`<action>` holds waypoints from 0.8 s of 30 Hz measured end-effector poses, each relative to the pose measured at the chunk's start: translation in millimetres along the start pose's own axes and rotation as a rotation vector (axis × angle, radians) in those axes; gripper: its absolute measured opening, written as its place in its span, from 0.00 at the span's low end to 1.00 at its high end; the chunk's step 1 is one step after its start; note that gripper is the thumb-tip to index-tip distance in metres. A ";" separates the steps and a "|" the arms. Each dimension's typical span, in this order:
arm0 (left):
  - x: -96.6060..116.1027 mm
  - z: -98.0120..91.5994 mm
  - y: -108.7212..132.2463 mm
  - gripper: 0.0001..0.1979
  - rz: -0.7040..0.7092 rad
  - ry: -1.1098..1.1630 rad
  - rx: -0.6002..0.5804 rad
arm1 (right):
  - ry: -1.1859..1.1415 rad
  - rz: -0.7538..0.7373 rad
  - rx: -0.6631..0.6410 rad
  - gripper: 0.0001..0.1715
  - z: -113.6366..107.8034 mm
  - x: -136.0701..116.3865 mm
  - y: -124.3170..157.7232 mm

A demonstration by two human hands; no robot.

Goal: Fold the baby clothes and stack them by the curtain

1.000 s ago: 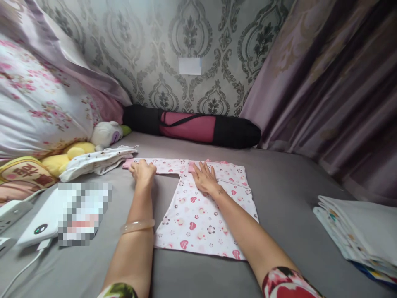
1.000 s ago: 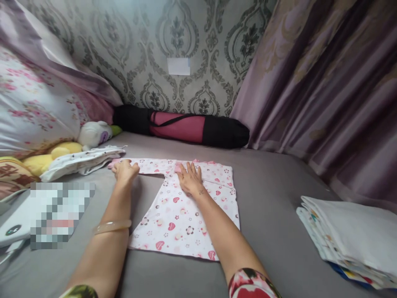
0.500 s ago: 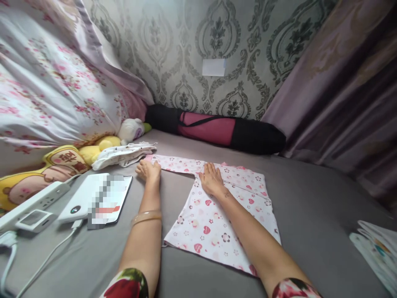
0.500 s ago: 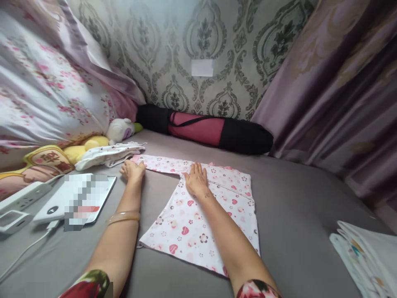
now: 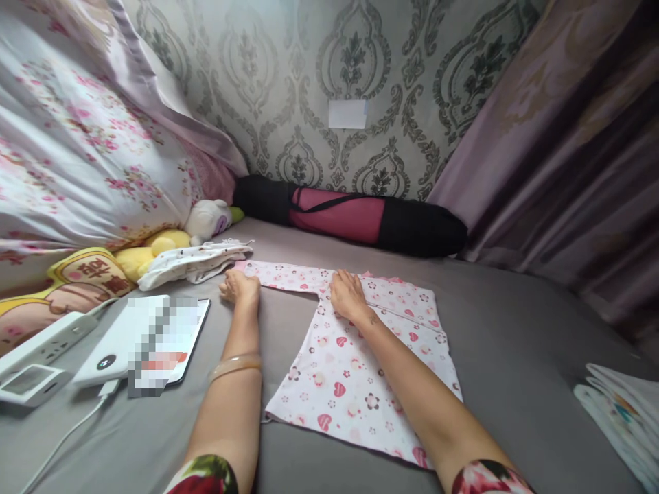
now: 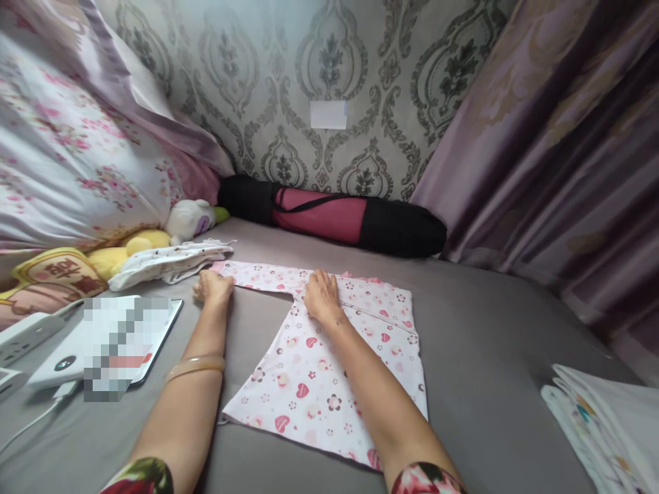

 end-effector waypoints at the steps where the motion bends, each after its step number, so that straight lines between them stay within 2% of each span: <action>1: 0.6 0.1 0.5 0.23 0.001 -0.004 0.010 | 0.005 -0.019 0.025 0.25 -2.1 -2.0 -0.5; 5: 4.4 -1.1 6.3 0.27 0.030 -0.034 0.081 | 0.015 -0.047 0.037 0.22 -0.3 -7.5 -1.9; 9: 4.4 0.4 6.6 0.26 0.059 -0.024 0.077 | 0.036 -0.057 0.018 0.21 1.8 -9.4 -3.8; 14: -0.6 1.8 -9.6 0.19 -0.004 0.301 0.059 | -0.007 -0.021 -0.081 0.23 -2.0 -5.1 -10.1; 18: 5.2 4.3 -21.1 0.12 -0.052 0.505 0.038 | -0.018 -0.012 -0.151 0.27 -3.3 -4.0 -17.0; 22: 6.9 13.1 -19.7 0.08 -0.165 0.897 -0.037 | 0.004 0.005 -0.235 0.31 -3.7 -6.0 -21.8; 24: 6.8 17.9 -16.5 0.06 -0.207 0.953 -0.084 | 0.020 0.012 -0.276 0.32 -4.8 -7.3 -23.0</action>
Point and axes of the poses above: each hand's wrist, its own y-axis away from the middle knuckle, its own z-axis out of the palm, x = y × z, the point moved 6 cm from there along -y, towards the middle knuckle, and after that the axes turned 8 degrees about y, right-handed, at the moved point
